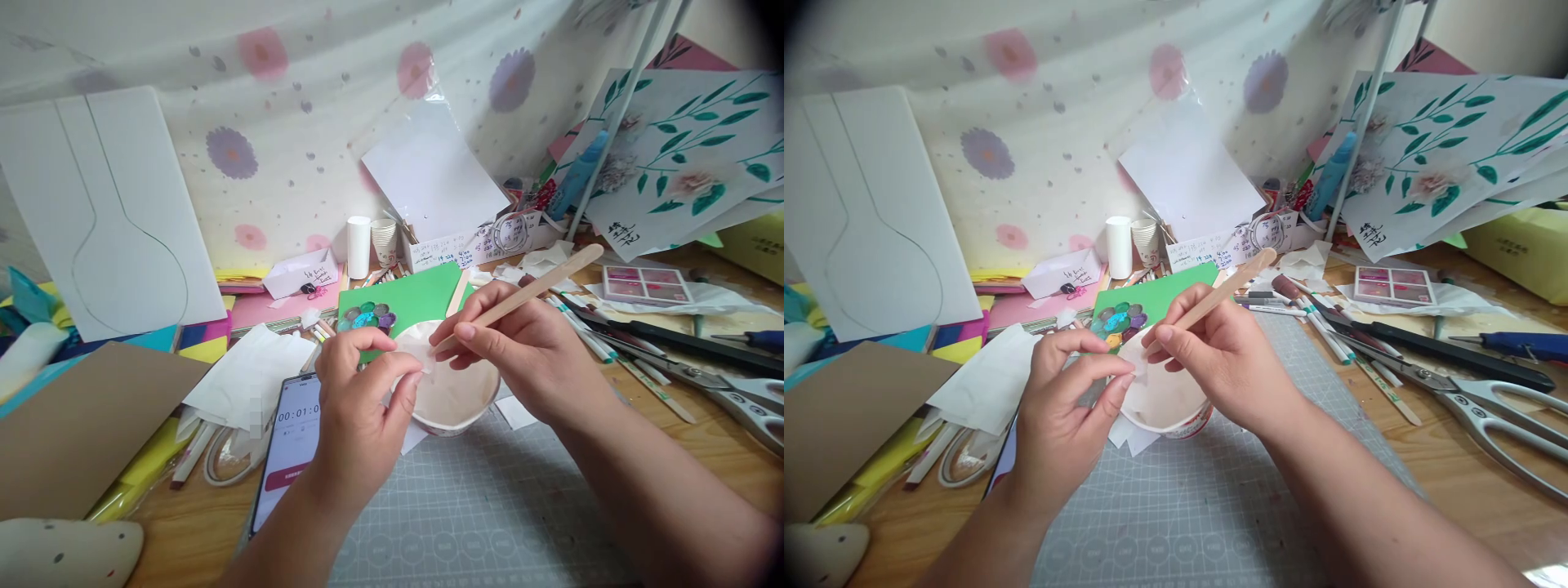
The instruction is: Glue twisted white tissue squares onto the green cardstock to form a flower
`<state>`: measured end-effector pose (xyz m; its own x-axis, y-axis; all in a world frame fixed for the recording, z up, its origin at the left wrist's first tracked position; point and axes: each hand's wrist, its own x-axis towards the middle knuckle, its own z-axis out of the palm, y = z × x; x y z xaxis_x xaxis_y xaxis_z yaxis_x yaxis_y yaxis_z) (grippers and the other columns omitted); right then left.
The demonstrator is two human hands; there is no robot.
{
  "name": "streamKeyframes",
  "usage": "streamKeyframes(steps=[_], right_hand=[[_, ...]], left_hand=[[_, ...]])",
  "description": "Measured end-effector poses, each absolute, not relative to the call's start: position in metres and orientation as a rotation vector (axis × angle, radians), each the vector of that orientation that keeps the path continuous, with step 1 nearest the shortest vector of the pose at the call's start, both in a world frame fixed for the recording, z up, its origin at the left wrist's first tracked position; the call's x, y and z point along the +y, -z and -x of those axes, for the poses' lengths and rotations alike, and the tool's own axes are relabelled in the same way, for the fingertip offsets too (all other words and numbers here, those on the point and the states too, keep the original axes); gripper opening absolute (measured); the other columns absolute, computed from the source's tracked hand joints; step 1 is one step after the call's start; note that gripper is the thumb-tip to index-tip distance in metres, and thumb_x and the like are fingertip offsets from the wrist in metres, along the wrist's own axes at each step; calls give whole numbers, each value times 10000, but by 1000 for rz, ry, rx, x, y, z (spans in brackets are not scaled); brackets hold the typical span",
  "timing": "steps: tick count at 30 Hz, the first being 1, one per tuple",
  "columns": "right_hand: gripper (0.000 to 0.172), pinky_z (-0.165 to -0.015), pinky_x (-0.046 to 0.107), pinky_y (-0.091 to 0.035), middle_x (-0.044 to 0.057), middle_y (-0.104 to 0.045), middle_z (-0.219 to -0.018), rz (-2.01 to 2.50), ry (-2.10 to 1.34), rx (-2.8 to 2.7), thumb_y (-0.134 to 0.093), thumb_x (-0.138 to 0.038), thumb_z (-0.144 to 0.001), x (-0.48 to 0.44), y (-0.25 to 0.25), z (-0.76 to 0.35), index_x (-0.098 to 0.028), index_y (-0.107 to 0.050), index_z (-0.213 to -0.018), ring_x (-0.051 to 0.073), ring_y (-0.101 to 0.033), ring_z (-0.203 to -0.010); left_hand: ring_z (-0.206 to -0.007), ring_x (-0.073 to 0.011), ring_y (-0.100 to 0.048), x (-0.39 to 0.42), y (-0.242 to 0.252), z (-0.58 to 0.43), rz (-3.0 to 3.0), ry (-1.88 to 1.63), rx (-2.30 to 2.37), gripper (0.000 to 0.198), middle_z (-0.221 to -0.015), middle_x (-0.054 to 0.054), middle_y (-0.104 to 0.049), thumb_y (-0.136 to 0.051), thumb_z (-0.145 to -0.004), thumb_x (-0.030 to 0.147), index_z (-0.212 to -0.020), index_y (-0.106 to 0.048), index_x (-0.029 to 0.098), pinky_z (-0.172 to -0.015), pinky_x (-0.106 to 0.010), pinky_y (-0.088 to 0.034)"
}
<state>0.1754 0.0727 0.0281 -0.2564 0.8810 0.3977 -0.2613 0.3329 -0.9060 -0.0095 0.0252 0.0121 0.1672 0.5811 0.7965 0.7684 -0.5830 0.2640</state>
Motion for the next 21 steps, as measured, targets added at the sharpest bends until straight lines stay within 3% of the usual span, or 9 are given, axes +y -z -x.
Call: streamKeyframes(steps=[16, 21], right_hand=[[211, -582, 194, -610, 29, -787, -783, 740, -1204, -1276, -741, -319, -897, 88, -26, -188, -199, -585, -820, 146, -765, -699], [222, -586, 165, -610, 31, -802, -814, 568, -1359, -1258, -773, -315, -878, 85, -26, -189, -193, -593, -832, 125, -766, -668]], left_hand=[[-1011, -274, -599, 25, -11, 8, 2333, 1187, -1547, 188, -1041, -54, -608, -596, -835, 71, -752, -661, 227, -886, -520, -393], [-1038, -295, -613, 24, -13, 10, 2411, 1314, -1578, 72, -1058, -48, -686, -635, -885, 223, -933, -678, 254, -907, -526, -375]])
